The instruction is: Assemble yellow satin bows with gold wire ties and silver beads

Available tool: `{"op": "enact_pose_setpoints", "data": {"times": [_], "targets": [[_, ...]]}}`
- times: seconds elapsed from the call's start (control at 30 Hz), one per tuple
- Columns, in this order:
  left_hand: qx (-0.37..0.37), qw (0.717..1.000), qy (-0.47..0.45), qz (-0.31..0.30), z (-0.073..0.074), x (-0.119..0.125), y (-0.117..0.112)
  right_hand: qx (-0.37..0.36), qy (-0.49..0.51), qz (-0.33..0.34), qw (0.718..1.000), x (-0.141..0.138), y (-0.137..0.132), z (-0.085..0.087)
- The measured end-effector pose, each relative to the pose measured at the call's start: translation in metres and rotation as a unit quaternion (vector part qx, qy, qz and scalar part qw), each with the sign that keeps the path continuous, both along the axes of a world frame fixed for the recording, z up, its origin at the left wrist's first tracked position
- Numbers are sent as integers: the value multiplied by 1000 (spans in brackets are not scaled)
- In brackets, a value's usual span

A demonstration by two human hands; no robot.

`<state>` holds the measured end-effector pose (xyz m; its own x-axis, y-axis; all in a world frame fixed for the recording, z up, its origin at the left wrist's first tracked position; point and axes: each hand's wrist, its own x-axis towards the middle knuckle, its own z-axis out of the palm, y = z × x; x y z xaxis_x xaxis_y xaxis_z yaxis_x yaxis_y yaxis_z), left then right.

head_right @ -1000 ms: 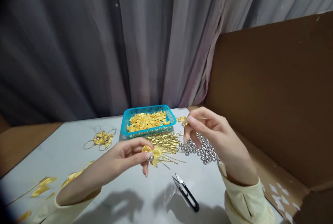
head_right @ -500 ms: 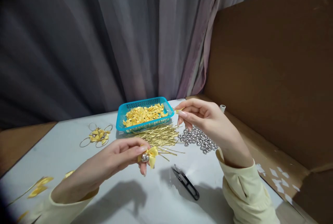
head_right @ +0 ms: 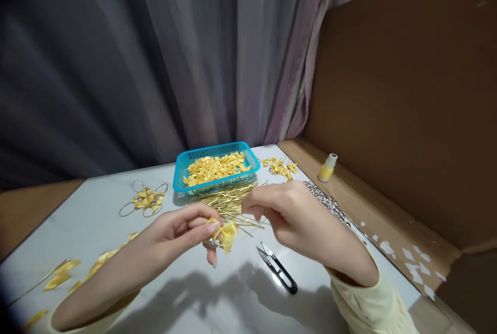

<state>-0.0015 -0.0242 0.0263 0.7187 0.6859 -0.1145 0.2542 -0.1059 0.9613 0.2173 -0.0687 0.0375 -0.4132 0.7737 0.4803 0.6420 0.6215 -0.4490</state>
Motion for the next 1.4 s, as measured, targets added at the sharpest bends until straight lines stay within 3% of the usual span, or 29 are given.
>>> {"op": "enact_pose_setpoints", "data": {"times": [0.2, 0.43, 0.57, 0.9, 1.13, 1.4], "targets": [[15, 1000, 7, 5, -1, 1, -2, 21, -22, 14, 999, -4, 0, -4], [0, 1000, 15, -5, -4, 5, 0, 84, 41, -74, 993, 7, -3, 6], [-24, 1000, -11, -11, -6, 8, 0, 63, 53, -53, 995, 4, -1, 7], [-14, 1000, -2, 4, -6, 9, -3, 2, -47, 20, 999, 7, -2, -1], [-5, 1000, 0, 8, -4, 10, -6, -10, -72, 33, 997, 5, -2, -6], [60, 998, 33, 11, -4, 7, -10, -22, -85, 37, 995, 2, -4, -7]]}}
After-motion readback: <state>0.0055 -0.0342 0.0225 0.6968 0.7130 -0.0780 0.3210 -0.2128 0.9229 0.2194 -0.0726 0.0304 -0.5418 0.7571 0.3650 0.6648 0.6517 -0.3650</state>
